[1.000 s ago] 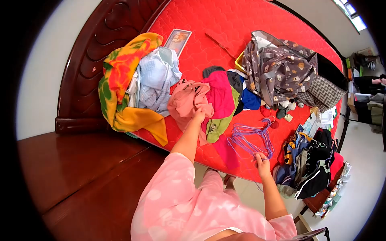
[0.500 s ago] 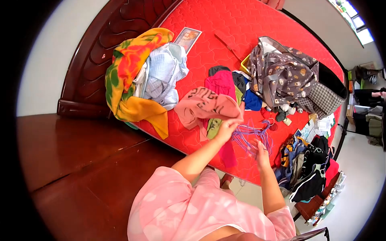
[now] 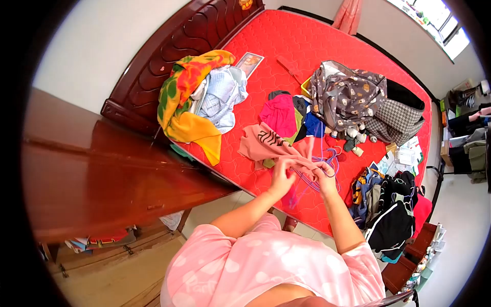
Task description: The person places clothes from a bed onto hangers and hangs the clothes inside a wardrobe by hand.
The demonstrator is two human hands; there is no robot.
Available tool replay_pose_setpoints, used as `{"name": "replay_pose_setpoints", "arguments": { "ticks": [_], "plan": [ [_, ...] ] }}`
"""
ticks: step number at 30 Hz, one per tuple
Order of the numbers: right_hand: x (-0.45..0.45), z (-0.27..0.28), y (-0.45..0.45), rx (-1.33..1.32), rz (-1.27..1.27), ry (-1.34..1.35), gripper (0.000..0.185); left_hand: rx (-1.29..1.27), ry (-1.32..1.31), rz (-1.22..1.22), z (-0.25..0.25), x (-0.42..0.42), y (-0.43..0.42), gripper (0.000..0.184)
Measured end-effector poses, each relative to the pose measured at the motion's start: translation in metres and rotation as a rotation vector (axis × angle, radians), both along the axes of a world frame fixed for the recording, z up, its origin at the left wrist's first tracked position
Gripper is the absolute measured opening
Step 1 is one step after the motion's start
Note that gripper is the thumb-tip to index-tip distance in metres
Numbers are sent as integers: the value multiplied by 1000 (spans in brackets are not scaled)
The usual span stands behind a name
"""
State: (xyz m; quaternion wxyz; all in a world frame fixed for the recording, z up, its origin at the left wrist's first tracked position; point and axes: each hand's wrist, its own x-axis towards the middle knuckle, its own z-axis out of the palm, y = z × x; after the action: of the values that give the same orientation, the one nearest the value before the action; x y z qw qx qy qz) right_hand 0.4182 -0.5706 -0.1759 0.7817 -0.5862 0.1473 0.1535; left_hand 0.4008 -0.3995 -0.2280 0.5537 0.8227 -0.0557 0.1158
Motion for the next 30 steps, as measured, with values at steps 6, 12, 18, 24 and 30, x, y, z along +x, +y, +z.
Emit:
{"name": "replay_pose_setpoints", "arguments": {
  "ticks": [6,12,18,24,30],
  "plan": [
    [-54,60,-32,109,96,-83,5,249,-80,-1,57,-33,0,51],
    [-85,97,-82,128,51,-267,17,65,-66,-164,109,-53,-23,19],
    [-119,113,-119,-7,-112,-374,18,-596,221,-231,176,-63,-37,17],
    [-153,136,-120,-198,43,-515,14,-755,264,-327,233,-89,-70,18],
    [-165,144,-97,-335,109,-731,17,-768,311,-438,265,-109,-94,16]
  ]
}}
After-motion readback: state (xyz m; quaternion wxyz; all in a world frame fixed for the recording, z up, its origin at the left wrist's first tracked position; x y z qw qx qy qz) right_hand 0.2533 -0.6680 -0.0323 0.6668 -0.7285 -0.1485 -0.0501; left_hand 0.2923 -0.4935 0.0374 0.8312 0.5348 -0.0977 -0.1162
